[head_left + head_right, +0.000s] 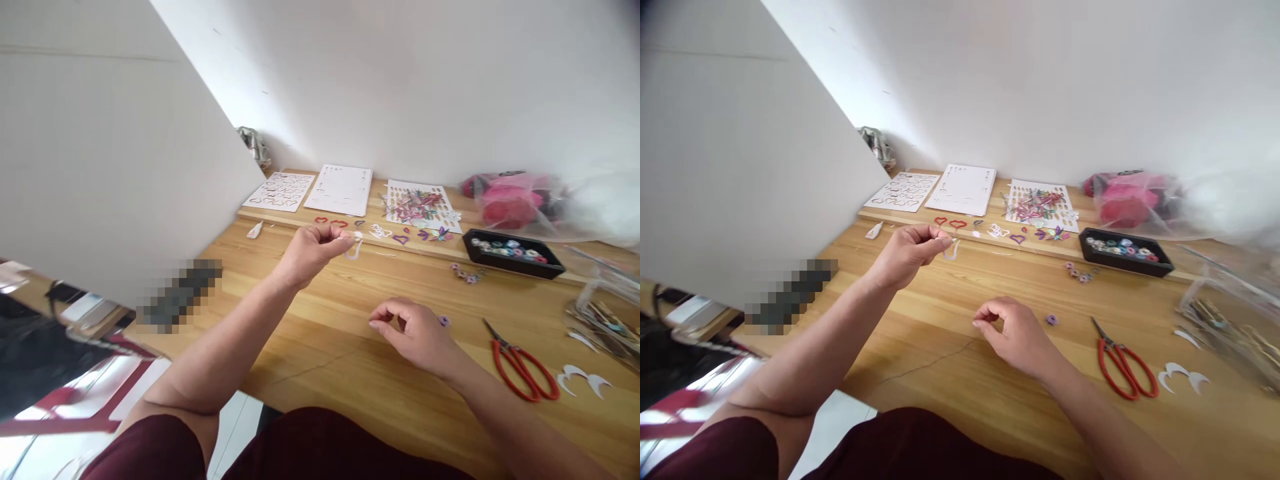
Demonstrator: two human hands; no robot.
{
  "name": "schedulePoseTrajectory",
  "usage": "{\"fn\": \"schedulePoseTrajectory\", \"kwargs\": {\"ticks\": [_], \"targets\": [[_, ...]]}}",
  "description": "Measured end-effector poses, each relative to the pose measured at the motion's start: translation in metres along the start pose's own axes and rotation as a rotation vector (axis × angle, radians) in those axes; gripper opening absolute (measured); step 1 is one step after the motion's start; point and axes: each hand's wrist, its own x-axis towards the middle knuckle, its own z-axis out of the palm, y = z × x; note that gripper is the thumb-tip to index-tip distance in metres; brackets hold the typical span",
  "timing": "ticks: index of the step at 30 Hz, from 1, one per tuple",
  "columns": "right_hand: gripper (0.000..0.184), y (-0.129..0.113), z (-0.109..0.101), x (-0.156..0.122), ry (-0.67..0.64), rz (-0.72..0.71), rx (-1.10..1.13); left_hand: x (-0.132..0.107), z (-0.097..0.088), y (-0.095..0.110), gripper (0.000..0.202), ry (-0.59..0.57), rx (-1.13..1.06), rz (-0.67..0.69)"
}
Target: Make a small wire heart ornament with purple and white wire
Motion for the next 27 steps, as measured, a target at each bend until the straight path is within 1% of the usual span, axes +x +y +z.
{"fn": "schedulePoseTrajectory", "kwargs": {"ticks": [3, 8, 10, 12, 15, 16, 19, 21, 24, 27], "targets": [[0.011, -0.007, 0.015, -0.009, -0.042, -0.050, -0.031, -0.049, -0.021, -0.001, 0.028, 0.031, 0.025, -0.058], [0.014, -0.021, 0.036, -0.007, -0.097, -0.111, -0.034, -0.133, -0.053, -0.021, 0.029, 0.098, 0.031, -0.220], [0.013, -0.030, 0.048, -0.003, -0.121, -0.168, -0.032, -0.162, -0.067, -0.029, 0.030, 0.158, 0.034, -0.266], [0.013, -0.040, 0.061, 0.001, -0.151, -0.223, -0.034, -0.188, -0.082, -0.033, 0.031, 0.243, 0.055, -0.301], [0.012, -0.057, 0.082, 0.007, -0.185, -0.271, -0.053, -0.222, -0.105, -0.037, 0.032, 0.381, 0.073, -0.360], [0.011, -0.062, 0.088, 0.009, -0.192, -0.282, -0.060, -0.232, -0.112, -0.038, 0.031, 0.426, 0.072, -0.359], [0.011, -0.076, 0.104, 0.015, -0.195, -0.311, -0.078, -0.256, -0.130, -0.041, 0.029, 0.500, 0.067, -0.375], [0.011, -0.081, 0.110, 0.017, -0.186, -0.318, -0.092, -0.264, -0.136, -0.044, 0.027, 0.508, 0.068, -0.377], [0.009, -0.085, 0.116, 0.017, -0.178, -0.314, -0.107, -0.266, -0.139, -0.045, 0.027, 0.498, 0.058, -0.368], [0.004, -0.083, 0.117, 0.014, -0.171, -0.300, -0.124, -0.262, -0.135, -0.047, 0.027, 0.494, 0.055, -0.356]]}}
